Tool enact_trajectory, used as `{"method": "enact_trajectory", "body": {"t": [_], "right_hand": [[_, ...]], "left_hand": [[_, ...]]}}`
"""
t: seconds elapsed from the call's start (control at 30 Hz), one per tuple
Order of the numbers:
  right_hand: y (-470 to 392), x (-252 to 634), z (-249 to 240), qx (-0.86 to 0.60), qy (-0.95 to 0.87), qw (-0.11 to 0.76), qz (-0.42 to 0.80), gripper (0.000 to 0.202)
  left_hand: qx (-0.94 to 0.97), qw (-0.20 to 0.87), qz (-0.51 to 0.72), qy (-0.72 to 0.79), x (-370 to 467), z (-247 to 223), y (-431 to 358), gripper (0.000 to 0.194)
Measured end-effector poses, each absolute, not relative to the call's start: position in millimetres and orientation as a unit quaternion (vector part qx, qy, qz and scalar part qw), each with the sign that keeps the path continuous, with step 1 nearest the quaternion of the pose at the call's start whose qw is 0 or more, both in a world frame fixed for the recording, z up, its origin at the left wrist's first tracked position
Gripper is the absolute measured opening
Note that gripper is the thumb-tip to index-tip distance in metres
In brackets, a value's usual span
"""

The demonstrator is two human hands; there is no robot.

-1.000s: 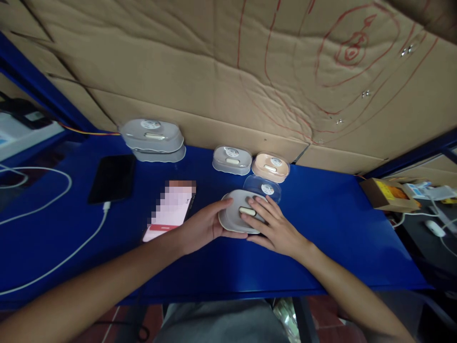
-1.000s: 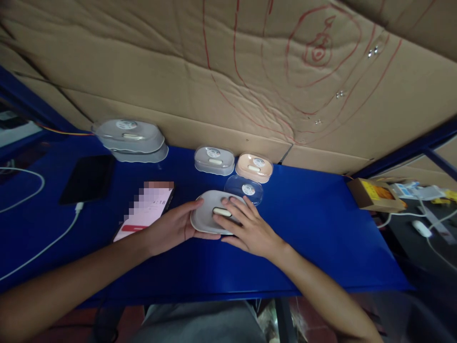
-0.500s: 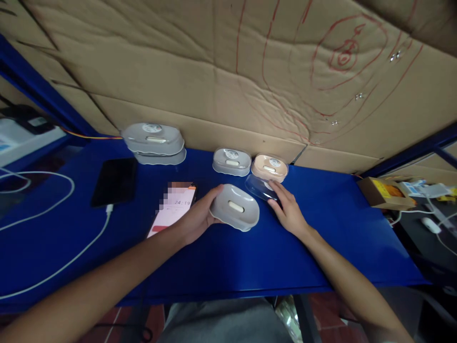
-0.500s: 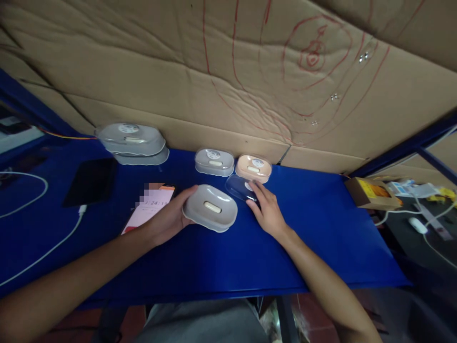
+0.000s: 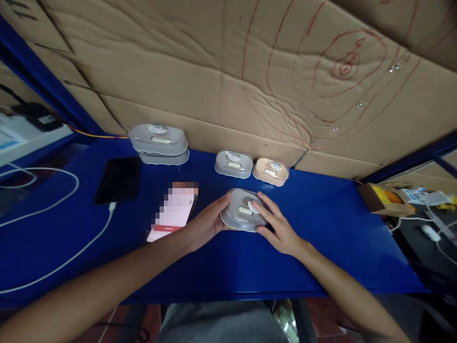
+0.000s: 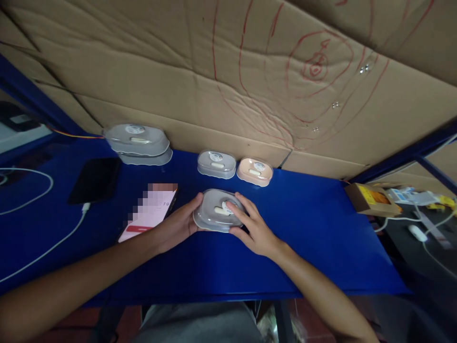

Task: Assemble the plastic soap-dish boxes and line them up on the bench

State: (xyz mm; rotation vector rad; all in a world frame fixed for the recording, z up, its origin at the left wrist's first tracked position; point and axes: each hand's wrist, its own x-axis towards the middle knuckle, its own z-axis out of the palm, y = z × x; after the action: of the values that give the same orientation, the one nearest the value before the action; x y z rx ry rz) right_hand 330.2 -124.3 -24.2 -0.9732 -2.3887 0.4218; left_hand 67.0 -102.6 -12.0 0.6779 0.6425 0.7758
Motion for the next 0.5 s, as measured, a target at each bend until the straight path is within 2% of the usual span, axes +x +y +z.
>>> {"method": "enact_trajectory", "body": {"t": [0.2, 0.33, 0.5], "right_hand": [[-123, 333, -34, -0.377, -0.866, 0.297, 0.143, 0.069], [-121, 333, -36, -0.364, -0.881, 0.294, 0.07, 0.069], [-122, 333, -32, -0.328, -0.906, 0.268, -0.012, 0.074]], "left_hand": [[0.319, 0.824, 0.351, 0.311, 69, -4, -102, 0.066], [0.315, 0.826, 0.344, 0.318, 68, -5, -101, 0.062], [0.274, 0.843, 0.32, 0.334, 69, -11, -100, 0.066]]}}
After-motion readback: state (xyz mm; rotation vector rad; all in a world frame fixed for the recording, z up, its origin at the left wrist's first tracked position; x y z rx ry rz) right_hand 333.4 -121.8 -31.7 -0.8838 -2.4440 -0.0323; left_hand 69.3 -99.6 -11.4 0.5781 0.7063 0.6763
